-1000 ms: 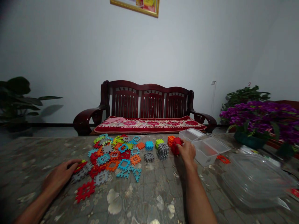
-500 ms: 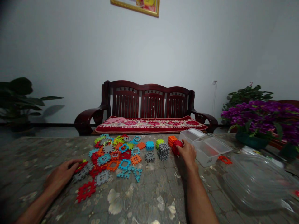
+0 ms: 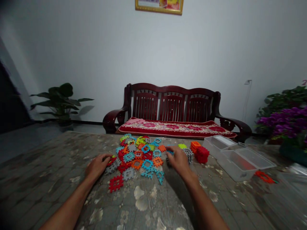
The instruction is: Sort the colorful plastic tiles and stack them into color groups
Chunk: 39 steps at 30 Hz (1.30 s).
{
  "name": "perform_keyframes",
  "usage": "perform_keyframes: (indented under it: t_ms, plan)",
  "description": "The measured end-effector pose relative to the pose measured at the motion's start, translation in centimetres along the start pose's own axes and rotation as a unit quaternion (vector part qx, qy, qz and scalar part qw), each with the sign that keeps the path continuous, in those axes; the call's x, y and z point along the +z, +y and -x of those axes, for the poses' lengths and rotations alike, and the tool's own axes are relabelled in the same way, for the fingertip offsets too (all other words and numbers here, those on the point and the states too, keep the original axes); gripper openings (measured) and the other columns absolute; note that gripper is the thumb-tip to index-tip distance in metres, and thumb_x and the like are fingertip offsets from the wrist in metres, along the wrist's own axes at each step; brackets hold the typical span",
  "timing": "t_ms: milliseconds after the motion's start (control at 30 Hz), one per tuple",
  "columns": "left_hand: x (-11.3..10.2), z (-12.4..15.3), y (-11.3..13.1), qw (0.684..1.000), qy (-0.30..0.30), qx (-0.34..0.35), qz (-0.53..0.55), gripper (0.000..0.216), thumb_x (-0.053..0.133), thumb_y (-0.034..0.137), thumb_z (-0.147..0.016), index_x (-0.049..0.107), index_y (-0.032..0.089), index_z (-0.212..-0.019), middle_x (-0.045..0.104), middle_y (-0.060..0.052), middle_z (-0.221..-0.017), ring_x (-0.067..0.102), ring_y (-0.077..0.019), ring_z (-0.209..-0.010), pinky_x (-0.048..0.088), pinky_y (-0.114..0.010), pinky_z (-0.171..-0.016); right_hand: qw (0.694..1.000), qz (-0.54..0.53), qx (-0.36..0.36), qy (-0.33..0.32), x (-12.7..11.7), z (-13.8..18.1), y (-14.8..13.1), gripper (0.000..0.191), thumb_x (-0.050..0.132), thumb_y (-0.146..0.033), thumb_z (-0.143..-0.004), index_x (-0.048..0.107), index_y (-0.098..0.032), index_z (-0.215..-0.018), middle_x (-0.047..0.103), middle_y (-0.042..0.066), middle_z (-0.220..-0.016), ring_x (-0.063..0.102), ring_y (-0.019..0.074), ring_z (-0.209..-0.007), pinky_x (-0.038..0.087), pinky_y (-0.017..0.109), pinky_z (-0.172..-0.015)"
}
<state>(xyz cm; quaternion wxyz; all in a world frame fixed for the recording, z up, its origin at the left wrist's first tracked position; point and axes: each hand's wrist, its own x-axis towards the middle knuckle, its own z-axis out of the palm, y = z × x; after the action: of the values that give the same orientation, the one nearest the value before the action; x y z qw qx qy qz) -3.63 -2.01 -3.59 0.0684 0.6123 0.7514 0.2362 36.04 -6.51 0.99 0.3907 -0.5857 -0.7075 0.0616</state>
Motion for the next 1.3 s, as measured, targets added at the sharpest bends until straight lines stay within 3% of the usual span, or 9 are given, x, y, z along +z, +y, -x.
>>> perform_keyframes:
  t_ms: [100, 200, 367, 600, 767, 933, 1100, 1300]
  plan:
    - [0.1, 0.0, 0.0, 1.0, 0.002, 0.0, 0.007, 0.033, 0.052, 0.032, -0.094, 0.081, 0.03, -0.11, 0.079, -0.004, -0.12, 0.07, -0.0267, -0.112, 0.051, -0.037, -0.095, 0.991, 0.012, -0.065, -0.115, 4.5, 1.0, -4.0, 0.025, 0.06, -0.023, -0.09, 0.078, -0.023, -0.107, 0.079, 0.007, -0.109, 0.07, 0.0253, -0.106, 0.052, 0.038, -0.095]
    - [0.0, 0.1, 0.0, 1.0, 0.002, -0.003, 0.009, 0.034, 0.051, 0.032, -0.094, 0.081, 0.03, -0.11, 0.079, -0.005, -0.118, 0.07, -0.0274, -0.111, 0.051, -0.038, -0.095, 0.977, 0.081, -0.1, -0.168, 7.3, 1.4, -7.1, 0.025, 0.065, -0.022, -0.09, 0.077, -0.024, -0.111, 0.076, 0.007, -0.109, 0.066, 0.0244, -0.109, 0.049, 0.033, -0.092]
    - [-0.1, 0.3, 0.2, 1.0, 0.001, 0.003, 0.01, 0.033, 0.051, 0.031, -0.093, 0.081, 0.031, -0.108, 0.079, -0.003, -0.119, 0.07, -0.0263, -0.112, 0.051, -0.037, -0.096, 0.948, 0.199, -0.133, -0.211, 8.9, 0.8, -9.6, 0.016, 0.065, -0.027, -0.094, 0.078, -0.021, -0.099, 0.072, 0.009, -0.107, 0.063, 0.0252, -0.105, 0.047, 0.032, -0.084]
    - [-0.1, 0.1, 0.1, 1.0, -0.001, -0.005, -0.003, 0.034, 0.051, 0.034, -0.093, 0.081, 0.032, -0.109, 0.08, -0.004, -0.118, 0.071, -0.0272, -0.11, 0.052, -0.037, -0.093, 0.93, 0.247, -0.174, -0.21, 10.3, 0.6, -9.2, 0.018, 0.059, -0.024, -0.099, 0.075, -0.018, -0.1, 0.072, 0.01, -0.104, 0.062, 0.023, -0.101, 0.043, 0.031, -0.082]
    - [0.0, 0.0, 0.1, 1.0, 0.0, -0.004, -0.004, 0.034, 0.05, 0.032, -0.094, 0.081, 0.032, -0.109, 0.079, -0.002, -0.12, 0.07, -0.0257, -0.111, 0.051, -0.035, -0.094, 0.944, 0.239, -0.146, -0.174, 10.0, 0.6, -8.8, 0.02, 0.054, -0.024, -0.102, 0.074, -0.02, -0.102, 0.072, 0.009, -0.108, 0.062, 0.0212, -0.1, 0.042, 0.029, -0.082]
    - [0.2, 0.0, 0.0, 1.0, 0.004, 0.003, -0.002, 0.034, 0.05, 0.031, -0.094, 0.081, 0.031, -0.109, 0.079, -0.002, -0.121, 0.07, -0.0254, -0.112, 0.051, -0.036, -0.095, 0.976, 0.179, -0.036, -0.114, 7.9, -1.0, -7.8, 0.03, 0.043, -0.025, -0.106, 0.073, -0.02, -0.101, 0.072, 0.008, -0.107, 0.063, 0.0183, -0.098, 0.04, 0.026, -0.08]
    - [0.2, 0.0, -0.1, 1.0, -0.005, 0.0, 0.001, 0.036, 0.048, 0.032, -0.095, 0.08, 0.031, -0.111, 0.077, -0.002, -0.124, 0.069, -0.0255, -0.115, 0.05, -0.036, -0.095, 0.967, 0.146, 0.053, -0.202, 5.4, -3.7, -5.7, 0.034, 0.044, -0.026, -0.103, 0.075, -0.018, -0.095, 0.076, 0.007, -0.096, 0.066, 0.0179, -0.088, 0.04, 0.025, -0.075]
    - [0.0, 0.0, 0.0, 1.0, -0.011, -0.004, -0.001, 0.036, 0.048, 0.032, -0.095, 0.08, 0.031, -0.111, 0.078, -0.002, -0.123, 0.069, -0.0257, -0.115, 0.05, -0.036, -0.094, 0.978, 0.127, 0.078, -0.143, 5.8, -2.4, -4.5, 0.034, 0.05, -0.024, -0.096, 0.074, -0.02, -0.119, 0.075, 0.009, -0.121, 0.067, 0.0224, -0.113, 0.045, 0.028, -0.092]
